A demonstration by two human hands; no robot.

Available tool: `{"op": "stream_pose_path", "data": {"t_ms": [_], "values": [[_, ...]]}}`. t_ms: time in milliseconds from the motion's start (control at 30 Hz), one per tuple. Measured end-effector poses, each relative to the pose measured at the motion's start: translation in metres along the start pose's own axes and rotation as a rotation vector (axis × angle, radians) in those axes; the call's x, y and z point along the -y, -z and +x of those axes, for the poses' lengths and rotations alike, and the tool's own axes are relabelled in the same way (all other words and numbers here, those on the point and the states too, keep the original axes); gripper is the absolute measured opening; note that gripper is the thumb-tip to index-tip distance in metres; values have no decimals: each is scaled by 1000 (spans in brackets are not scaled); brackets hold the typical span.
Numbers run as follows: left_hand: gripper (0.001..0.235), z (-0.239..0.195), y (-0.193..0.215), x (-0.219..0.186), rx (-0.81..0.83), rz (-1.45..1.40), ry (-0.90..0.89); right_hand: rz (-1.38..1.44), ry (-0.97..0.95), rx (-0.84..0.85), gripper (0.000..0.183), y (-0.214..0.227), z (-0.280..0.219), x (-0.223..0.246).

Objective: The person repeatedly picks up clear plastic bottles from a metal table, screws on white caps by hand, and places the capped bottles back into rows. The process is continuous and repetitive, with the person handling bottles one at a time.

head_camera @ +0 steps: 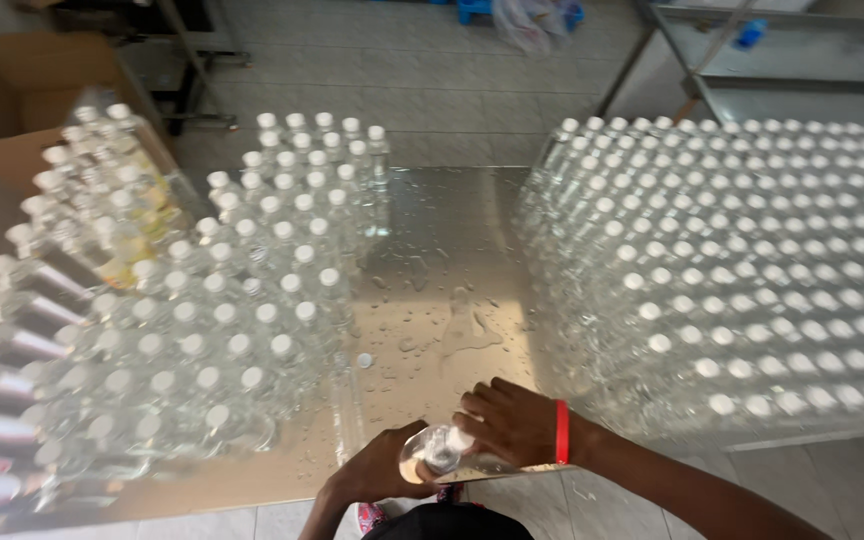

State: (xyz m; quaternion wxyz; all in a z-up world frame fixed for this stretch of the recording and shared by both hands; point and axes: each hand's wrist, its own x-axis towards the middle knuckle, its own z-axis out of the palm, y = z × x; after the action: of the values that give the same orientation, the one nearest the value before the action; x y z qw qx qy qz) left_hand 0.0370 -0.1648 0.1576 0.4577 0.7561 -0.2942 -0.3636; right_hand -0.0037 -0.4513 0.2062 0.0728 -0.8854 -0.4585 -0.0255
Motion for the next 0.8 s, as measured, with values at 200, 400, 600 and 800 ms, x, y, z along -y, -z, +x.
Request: {"op": "stream_pose_path", "data": {"t_ms": [200, 400, 600, 800], "values": [[50, 14, -9, 3, 212, 134, 13, 468, -691, 72, 56, -40, -22, 57], [93, 32, 2, -23, 487, 67, 10, -86, -370, -241, 70, -17, -40, 72], [78, 58, -23, -39, 693, -10, 11, -96, -484, -525, 29, -84, -60, 62], [61, 78, -38, -24, 354, 491, 153, 255, -1183, -10, 63, -95, -74, 67]]}}
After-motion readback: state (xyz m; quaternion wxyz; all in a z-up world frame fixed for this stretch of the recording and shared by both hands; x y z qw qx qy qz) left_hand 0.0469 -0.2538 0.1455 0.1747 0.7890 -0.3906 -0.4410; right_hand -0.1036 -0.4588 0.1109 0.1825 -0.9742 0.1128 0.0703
